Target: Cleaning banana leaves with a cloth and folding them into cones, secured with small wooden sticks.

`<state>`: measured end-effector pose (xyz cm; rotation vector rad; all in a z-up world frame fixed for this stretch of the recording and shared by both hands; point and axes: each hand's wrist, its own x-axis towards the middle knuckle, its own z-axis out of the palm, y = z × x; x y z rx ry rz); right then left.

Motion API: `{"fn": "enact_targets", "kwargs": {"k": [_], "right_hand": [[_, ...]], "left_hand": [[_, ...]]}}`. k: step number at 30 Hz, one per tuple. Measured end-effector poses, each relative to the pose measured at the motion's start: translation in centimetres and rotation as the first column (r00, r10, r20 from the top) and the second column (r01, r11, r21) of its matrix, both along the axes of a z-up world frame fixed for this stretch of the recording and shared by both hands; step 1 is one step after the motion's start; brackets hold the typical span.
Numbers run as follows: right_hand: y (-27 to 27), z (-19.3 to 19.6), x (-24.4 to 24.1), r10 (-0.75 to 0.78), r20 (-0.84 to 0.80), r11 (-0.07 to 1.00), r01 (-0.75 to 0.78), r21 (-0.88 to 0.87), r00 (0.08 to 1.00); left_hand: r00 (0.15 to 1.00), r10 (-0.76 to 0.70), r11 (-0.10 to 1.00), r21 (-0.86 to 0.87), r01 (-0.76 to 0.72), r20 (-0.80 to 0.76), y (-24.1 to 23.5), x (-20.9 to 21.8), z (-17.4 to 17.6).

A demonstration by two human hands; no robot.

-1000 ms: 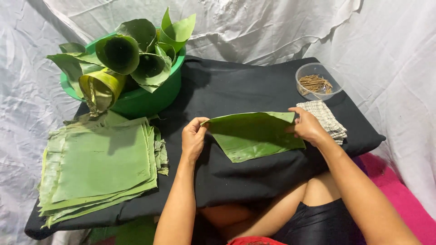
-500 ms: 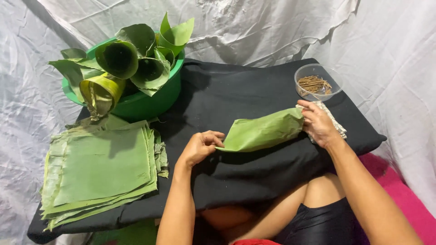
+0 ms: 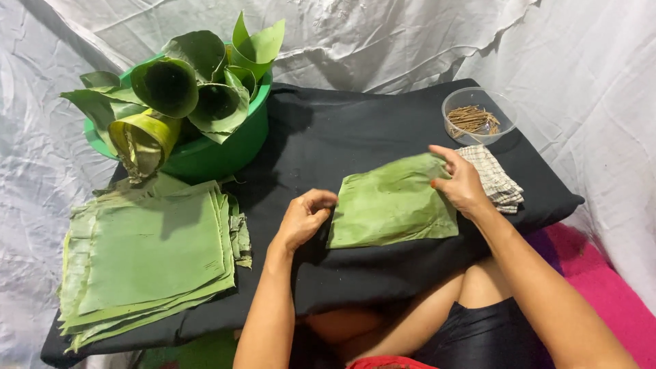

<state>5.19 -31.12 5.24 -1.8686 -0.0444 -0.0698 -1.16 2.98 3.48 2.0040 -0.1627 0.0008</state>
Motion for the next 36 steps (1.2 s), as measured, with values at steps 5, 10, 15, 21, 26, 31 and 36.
{"fn": "enact_targets", "kwargs": {"k": [5, 10, 15, 21, 26, 31, 36], "right_hand": [[0.6, 2.3, 0.3, 0.33, 0.124, 0.893, -0.352, 0.281, 0.936], [0.7, 3.3, 1.4, 0.454, 0.09, 0.775, -0.442, 0.452, 0.887], [0.8, 1.7, 3.2, 0.45, 0.065, 0.773, -0.425, 0.472, 0.891], [0.5, 2.0, 1.7, 0.385, -0.056, 0.836, -0.322, 0.444, 0.921], [-2.0, -1.4, 3.2, 0.3, -0.156, 0.911, -0.234, 0.339, 0.941], [-3.5, -2.9, 3.6, 0.18, -0.118, 0.941, -0.136, 0.312, 0.977], [-2.6, -3.2, 2.8, 0.242, -0.146, 0.922, -0.18, 0.344, 0.959]], "left_hand": [[0.986, -0.018, 1.0, 0.003, 0.018, 0.165, -0.6, -0.7, 2.3], [0.993, -0.022, 0.998, -0.063, 0.029, 0.112, -1.3, -0.6, 2.3], [0.998, 0.019, 0.984, -0.178, -0.007, 0.066, -1.2, 1.5, -2.3], [0.986, 0.148, 0.981, -0.135, -0.137, 0.077, -1.1, 1.9, -2.4], [0.985, 0.172, 0.943, -0.294, -0.156, 0.027, -0.8, 1.6, -1.4], [0.991, 0.13, 0.912, -0.389, -0.129, -0.023, -0.8, 1.3, -0.9], [0.974, -0.162, 0.838, -0.543, 0.051, -0.159, -0.7, 1.3, -1.2]]}}
